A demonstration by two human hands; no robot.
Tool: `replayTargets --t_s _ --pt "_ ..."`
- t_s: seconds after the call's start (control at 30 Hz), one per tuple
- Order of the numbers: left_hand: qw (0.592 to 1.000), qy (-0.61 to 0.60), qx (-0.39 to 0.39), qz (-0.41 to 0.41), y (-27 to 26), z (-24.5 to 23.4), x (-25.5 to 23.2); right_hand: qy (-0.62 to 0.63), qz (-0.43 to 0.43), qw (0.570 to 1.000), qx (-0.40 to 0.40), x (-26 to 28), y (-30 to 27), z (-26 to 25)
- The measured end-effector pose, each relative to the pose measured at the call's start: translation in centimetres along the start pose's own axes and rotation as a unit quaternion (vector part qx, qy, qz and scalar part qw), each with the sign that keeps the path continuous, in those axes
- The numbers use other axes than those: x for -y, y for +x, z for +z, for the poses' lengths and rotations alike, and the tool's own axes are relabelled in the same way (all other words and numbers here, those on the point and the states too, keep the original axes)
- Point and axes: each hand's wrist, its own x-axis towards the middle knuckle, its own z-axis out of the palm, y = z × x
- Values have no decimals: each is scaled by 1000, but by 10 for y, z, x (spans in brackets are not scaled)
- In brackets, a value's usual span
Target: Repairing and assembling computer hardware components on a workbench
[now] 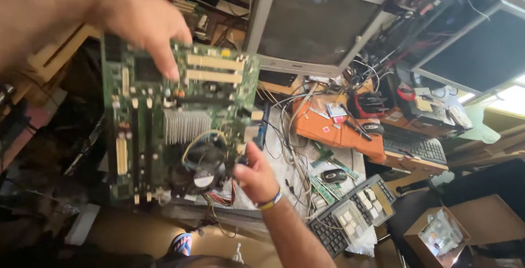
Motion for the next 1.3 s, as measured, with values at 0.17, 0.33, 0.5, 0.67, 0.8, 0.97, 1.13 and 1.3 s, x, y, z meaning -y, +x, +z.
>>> replayTargets --t_s 0.17,0.33,0.5,0.67,0.8,0.97,1.13,1.3 --pt "997 51 44 35 31 33 -22 9 31 987 -160 -11 -57 2" --pt "991 -40 122 25 54 52 -41 52 37 978 -197 10 -93 6" --pt "989 51 27 134 56 54 -47 112 43 973 -198 18 -123 -7" --pt "884 -357 -101 285 89 133 15 112 14 963 -244 22 -142 -23" --pt "611 -600 -39 515 129 249 46 92 12 960 -264 27 -146 -32" --pt "684 -661 -94 294 115 322 42 74 30 962 -260 31 -139 -28" --pt "704 -706 -40 68 91 307 36 46 29 969 -241 24 -131 -20" --pt "691 -701 -87 153 97 321 50 40 37 967 -250 15 -133 -18"
